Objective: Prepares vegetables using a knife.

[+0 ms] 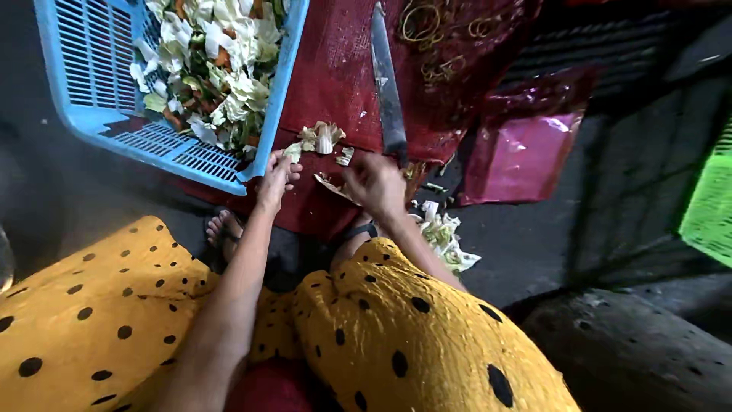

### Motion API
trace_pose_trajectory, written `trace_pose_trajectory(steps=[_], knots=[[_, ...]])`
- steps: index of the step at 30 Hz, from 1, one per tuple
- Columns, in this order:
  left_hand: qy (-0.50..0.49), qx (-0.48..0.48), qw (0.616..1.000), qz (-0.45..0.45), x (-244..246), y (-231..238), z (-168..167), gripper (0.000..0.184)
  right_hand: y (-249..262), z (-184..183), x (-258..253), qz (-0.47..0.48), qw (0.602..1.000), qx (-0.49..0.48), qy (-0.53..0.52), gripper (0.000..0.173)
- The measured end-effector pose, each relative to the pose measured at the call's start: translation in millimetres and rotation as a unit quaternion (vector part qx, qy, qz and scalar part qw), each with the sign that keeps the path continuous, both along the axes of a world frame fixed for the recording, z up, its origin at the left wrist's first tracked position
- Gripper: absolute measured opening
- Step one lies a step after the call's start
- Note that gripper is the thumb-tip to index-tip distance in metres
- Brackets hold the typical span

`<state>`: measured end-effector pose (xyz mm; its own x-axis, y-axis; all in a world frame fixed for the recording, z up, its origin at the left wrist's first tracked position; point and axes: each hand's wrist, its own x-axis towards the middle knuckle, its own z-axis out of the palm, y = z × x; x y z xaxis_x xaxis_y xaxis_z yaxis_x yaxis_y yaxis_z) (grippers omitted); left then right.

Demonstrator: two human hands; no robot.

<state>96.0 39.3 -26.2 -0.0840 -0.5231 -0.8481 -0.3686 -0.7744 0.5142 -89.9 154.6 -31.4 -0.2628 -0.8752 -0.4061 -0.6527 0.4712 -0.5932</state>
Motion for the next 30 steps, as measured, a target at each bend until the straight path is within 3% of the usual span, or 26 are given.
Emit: trace_pose_trajectory(steps=[2,4,8,11,13,15,17,18,21,24,25,27,29,30], knots=[[0.0,0.045,0.995,0.092,3,6,-9,0.037,36,-24,30,0.054,0.998,0.003,0.037,0.037],[-0.007,0.063,0.99,0.128,-1,10,-10,0.04,50,-35,42,0.065,0.995,-0.021,0.07,0.026],[-0.093,-0.084,0.992,0.003,-3,13,-10,0.049,42,-31,31,0.017,0.998,-0.046,0.048,0.017],[-0.109,-0.148,0.983,-0.006,-9,14,-15,0.046,26,-19,16,-0.05,0.995,-0.086,0.002,0.021],[-0.124,-0.186,0.974,-0.04,-13,21,-13,0.045,4,-12,15,-0.04,0.993,-0.109,0.031,0.024],[-0.154,-0.242,0.945,-0.154,-21,24,-12,0.068,-28,-11,17,0.002,0.995,-0.083,0.063,0.031],[-0.215,-0.255,0.907,-0.256,-32,23,-12,0.095,-58,-13,23,0.026,0.998,-0.006,0.055,0.055],[-0.232,-0.249,0.896,-0.287,-36,21,-13,0.1,-66,-16,25,0.028,0.998,0.008,0.051,0.061],[-0.245,-0.278,0.879,-0.3,-38,9,-21,0.074,-71,-29,30,0.032,0.998,-0.033,0.05,0.05],[-0.212,-0.299,0.881,-0.3,-41,18,-16,0.044,-42,-31,28,0.026,0.997,-0.066,0.006,0.035],[-0.181,-0.308,0.879,-0.316,-48,25,-8,0.04,-31,-26,22,0.006,0.997,-0.079,-0.006,0.027],[-0.096,-0.32,0.869,-0.365,-59,57,13,0.035,8,1,7,-0.03,0.997,-0.071,-0.021,0.027],[0.041,-0.282,0.853,-0.438,-70,95,30,0.034,66,36,-18,-0.054,0.998,-0.007,-0.015,0.031],[0.11,-0.255,0.838,-0.47,-80,110,22,0.035,96,50,-32,-0.06,0.997,0.058,-0.004,0.029]])
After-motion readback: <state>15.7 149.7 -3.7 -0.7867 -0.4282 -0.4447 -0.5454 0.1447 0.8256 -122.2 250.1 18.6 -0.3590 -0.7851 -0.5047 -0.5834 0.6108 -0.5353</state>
